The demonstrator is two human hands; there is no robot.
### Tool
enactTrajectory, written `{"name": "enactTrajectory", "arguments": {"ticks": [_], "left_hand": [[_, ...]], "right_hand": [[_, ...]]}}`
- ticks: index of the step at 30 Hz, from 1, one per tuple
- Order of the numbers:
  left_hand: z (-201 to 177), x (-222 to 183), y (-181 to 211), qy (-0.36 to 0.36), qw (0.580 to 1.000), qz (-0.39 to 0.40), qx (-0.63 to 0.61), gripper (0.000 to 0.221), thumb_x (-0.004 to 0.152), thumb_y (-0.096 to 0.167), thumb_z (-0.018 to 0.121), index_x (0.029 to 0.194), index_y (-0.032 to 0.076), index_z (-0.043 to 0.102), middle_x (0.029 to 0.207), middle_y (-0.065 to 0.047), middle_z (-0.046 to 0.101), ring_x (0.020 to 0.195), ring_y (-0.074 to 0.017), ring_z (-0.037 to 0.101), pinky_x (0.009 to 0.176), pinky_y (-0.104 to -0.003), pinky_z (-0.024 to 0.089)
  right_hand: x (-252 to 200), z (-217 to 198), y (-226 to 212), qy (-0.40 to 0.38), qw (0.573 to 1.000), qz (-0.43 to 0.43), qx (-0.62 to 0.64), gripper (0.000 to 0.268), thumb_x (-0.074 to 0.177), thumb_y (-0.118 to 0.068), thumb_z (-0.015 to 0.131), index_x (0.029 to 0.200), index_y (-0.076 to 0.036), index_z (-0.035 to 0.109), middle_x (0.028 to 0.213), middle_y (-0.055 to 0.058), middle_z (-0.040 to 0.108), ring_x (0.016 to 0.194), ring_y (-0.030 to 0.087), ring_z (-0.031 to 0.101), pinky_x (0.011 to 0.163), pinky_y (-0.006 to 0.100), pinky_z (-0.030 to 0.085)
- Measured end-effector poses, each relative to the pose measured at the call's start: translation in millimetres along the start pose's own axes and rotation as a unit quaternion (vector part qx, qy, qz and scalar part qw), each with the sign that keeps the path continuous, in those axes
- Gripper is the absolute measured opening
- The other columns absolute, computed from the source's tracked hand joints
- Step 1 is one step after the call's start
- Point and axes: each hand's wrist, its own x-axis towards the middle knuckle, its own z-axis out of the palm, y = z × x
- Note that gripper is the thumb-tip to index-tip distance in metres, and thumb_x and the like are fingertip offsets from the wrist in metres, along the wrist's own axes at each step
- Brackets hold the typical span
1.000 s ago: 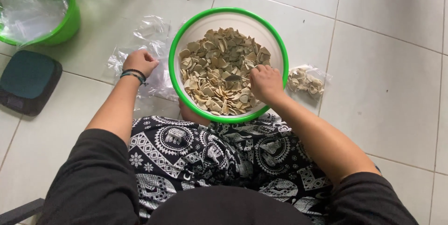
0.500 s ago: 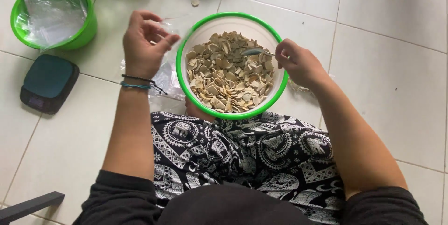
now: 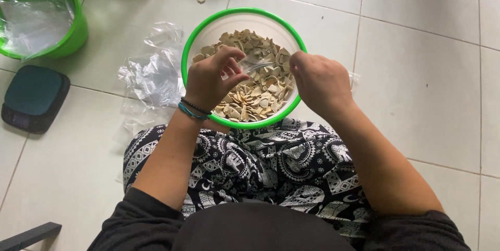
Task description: Manually packing dried food pieces from a large bowl into small plastic bags, occasionally using a spoon and a digital scale.
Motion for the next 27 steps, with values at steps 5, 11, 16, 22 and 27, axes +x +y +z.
{"name": "enactTrajectory", "arguments": {"ticks": [5, 11, 16, 22, 27], "left_hand": [[8.0, -1.1, 13.3, 0.028, 0.986, 0.093, 0.138, 0.015, 0.096, 0.030, 0.076, 0.108, 0.023, 0.071, 0.081, -0.002, 0.075, 0.069, -0.0239, 0.073, 0.060, -0.038, 0.057], [30.7, -3.5, 10.6, 0.085, 0.980, 0.165, 0.073, 0.005, 0.092, 0.025, 0.079, 0.095, 0.027, 0.075, 0.116, 0.006, 0.072, 0.111, -0.0218, 0.070, 0.090, -0.039, 0.055], [40.8, -0.3, 11.8, 0.234, 0.968, 0.023, -0.085, 0.072, 0.091, 0.054, 0.085, 0.145, 0.026, 0.046, 0.162, -0.004, 0.030, 0.155, -0.0302, 0.024, 0.127, -0.060, 0.009], [52.2, 18.5, 40.2, 0.215, 0.647, -0.303, -0.666, 0.104, 0.081, 0.062, 0.076, 0.154, 0.026, 0.012, 0.158, -0.022, 0.005, 0.140, -0.0568, 0.023, 0.105, -0.081, 0.033], [65.8, 13.2, 8.6, 0.303, 0.585, -0.304, -0.688, 0.039, 0.092, 0.041, 0.078, 0.117, 0.027, 0.052, 0.126, -0.009, 0.050, 0.119, -0.0323, 0.059, 0.096, -0.057, 0.058]], "right_hand": [[-1.4, 2.1, -36.2, 0.038, 0.995, -0.087, 0.036, 0.053, 0.099, -0.019, 0.058, 0.150, -0.021, 0.045, 0.077, 0.018, 0.068, 0.070, 0.043, 0.070, 0.062, 0.056, 0.056], [9.5, 27.6, -24.8, 0.104, 0.992, -0.069, 0.013, 0.026, 0.100, -0.021, 0.060, 0.125, -0.027, 0.063, 0.087, 0.008, 0.070, 0.073, 0.036, 0.072, 0.062, 0.050, 0.058], [14.9, 21.3, -17.9, 0.111, 0.985, 0.024, 0.130, 0.016, 0.107, -0.028, 0.052, 0.121, -0.031, 0.060, 0.095, 0.009, 0.070, 0.091, 0.039, 0.071, 0.078, 0.055, 0.055], [13.7, 67.9, -49.9, 0.174, 0.979, -0.003, 0.111, 0.019, 0.098, -0.019, 0.063, 0.113, -0.030, 0.062, 0.085, 0.004, 0.069, 0.079, 0.034, 0.071, 0.070, 0.050, 0.057], [15.5, 40.1, -77.3, 0.059, 0.984, 0.050, 0.159, 0.040, 0.101, -0.016, 0.051, 0.135, -0.034, 0.044, 0.083, 0.014, 0.069, 0.079, 0.045, 0.070, 0.076, 0.062, 0.054]]}}
